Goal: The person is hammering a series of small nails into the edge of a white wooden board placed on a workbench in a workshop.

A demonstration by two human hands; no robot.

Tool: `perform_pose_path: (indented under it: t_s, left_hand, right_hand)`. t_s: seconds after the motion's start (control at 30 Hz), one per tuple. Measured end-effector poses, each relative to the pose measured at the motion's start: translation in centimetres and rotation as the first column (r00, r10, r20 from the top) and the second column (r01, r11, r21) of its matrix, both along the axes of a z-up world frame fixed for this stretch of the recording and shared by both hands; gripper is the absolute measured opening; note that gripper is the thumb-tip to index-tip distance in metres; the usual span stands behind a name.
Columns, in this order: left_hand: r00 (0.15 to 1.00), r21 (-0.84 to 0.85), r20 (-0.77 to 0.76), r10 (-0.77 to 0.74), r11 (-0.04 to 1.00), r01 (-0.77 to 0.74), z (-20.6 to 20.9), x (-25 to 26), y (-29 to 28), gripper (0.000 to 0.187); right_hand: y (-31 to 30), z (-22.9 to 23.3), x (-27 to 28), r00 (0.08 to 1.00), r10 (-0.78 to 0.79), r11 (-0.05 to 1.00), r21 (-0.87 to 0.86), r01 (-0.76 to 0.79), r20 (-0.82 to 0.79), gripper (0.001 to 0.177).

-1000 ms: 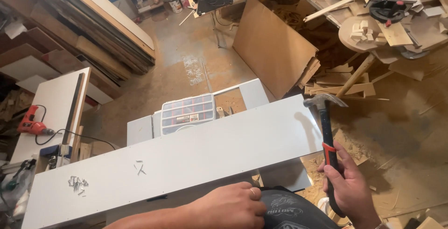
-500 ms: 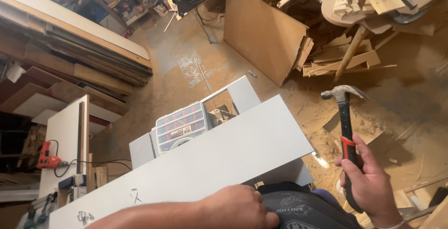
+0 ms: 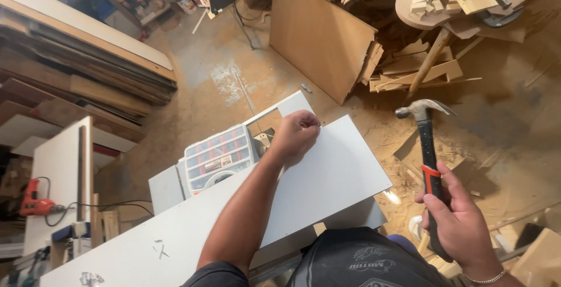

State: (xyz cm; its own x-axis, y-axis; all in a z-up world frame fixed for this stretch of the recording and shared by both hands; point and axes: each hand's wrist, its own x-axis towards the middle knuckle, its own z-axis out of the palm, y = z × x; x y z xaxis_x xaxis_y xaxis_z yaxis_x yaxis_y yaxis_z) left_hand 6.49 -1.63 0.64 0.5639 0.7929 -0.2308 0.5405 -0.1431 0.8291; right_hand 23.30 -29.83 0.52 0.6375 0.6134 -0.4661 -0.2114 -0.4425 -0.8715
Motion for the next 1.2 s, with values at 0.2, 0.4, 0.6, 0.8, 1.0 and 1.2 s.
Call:
perform_pose_path:
  t_s: [0.2,0.4,0.6,0.8,1.0,1.2]
  left_hand:
    - [0.992,-0.176,-0.094,-0.086,0.982,0.069,4.1,-0.1,-0.9,0.013]
    - [0.98,-0.042,-0.048,-0.191,0.981,0.189,2.4,-0.6,-0.2,0.013]
    - [0.957,0.175,-0.097,-0.272,0.942,0.286,1.1,-0.5,0.1,0.017]
    - [0.953,0.311,-0.113,-0.282,0.901,0.304,-1.1,0.1,0.6,0.02]
    - [0.963,0.262,-0.055,-0.266,0.926,0.271,0.0,-0.3,0.4,0.014]
    - [0.958,0.243,-0.061,-0.28,0.927,0.286,0.5,-0.3,0.3,0.014]
  right_hand:
    - [0.3,1.2,-1.1,0.986,0.16,0.987,0.002,-0.16,0.048,0.068]
    - [2.8,5.3,-4.1,0.963,0.254,0.958,-0.163,-0.237,0.092,0.07]
    - [4.4,7.8,-6.1,0.911,0.39,0.883,-0.332,-0.331,0.131,0.07]
    - [4.5,6.8,-6.8,0.837,0.487,0.836,-0.41,-0.364,0.248,0.066]
    - [4.5,4.8,-6.5,0.823,0.445,0.894,-0.225,-0.387,0.353,0.061]
    - [4.4,5.6,-6.9,0.826,0.423,0.905,-0.225,-0.362,0.373,0.062]
